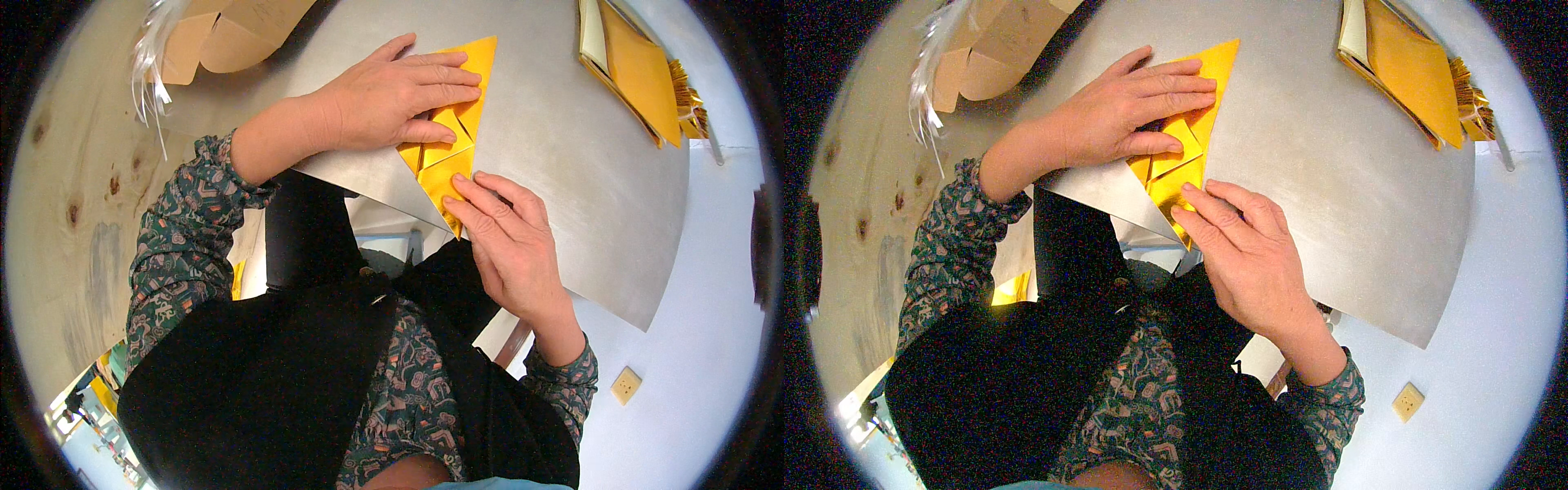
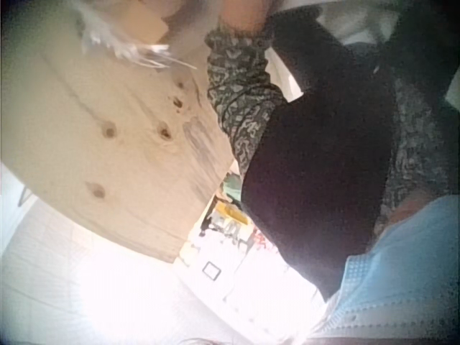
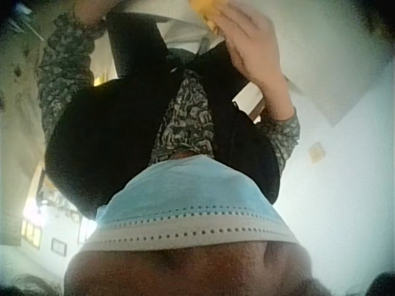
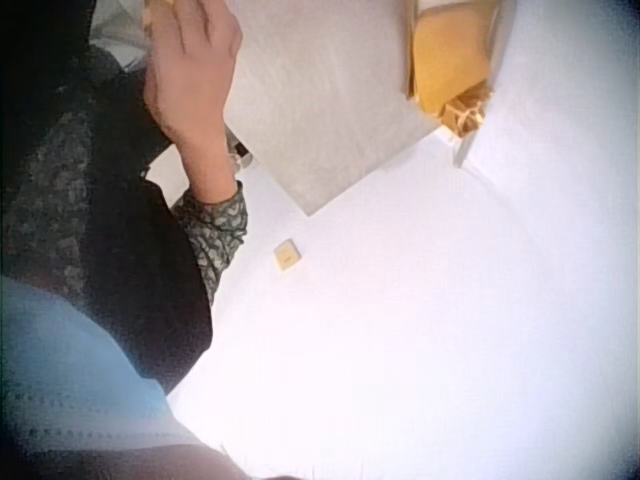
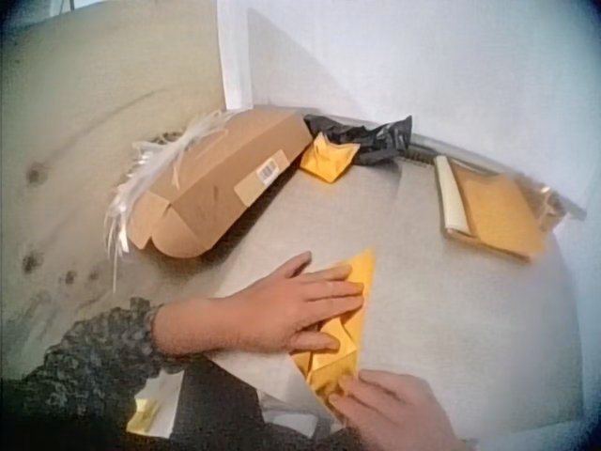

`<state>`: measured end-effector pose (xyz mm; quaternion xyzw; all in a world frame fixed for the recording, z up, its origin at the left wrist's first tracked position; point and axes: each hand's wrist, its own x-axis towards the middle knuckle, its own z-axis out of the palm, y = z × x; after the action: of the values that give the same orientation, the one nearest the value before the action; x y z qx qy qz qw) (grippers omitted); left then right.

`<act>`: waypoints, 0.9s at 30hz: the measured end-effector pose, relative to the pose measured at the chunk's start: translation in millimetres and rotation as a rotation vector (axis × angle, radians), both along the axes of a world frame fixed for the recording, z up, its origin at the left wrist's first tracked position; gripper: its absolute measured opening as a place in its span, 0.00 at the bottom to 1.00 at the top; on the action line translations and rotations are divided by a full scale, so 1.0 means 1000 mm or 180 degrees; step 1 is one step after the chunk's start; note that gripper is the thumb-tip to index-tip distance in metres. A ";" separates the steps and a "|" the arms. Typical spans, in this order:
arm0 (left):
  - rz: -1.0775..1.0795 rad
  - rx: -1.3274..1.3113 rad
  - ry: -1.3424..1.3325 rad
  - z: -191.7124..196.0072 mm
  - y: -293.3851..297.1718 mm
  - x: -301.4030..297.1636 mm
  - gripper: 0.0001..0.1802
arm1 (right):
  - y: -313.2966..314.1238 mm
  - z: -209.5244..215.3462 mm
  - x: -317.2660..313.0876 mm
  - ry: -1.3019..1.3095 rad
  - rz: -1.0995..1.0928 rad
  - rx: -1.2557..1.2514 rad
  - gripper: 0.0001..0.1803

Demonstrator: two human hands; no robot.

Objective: The person folds a yellow sheet of paper by hand on a table, making multiple creases and shaping it into a compact origami form. The person places the finished folded piece on the table among other similar items.

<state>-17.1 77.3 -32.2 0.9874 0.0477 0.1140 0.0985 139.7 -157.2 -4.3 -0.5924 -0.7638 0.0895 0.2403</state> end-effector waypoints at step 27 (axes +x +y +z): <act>0.0311 -0.0085 -0.0036 -0.002 -0.012 -0.004 0.33 | 0.002 0.002 -0.006 -0.0053 -0.0027 -0.0047 0.23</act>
<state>-21.2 65.4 -34.3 0.9819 0.0967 0.1237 0.1062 133.6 -155.3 -2.3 -0.5981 -0.7625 0.0892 0.2299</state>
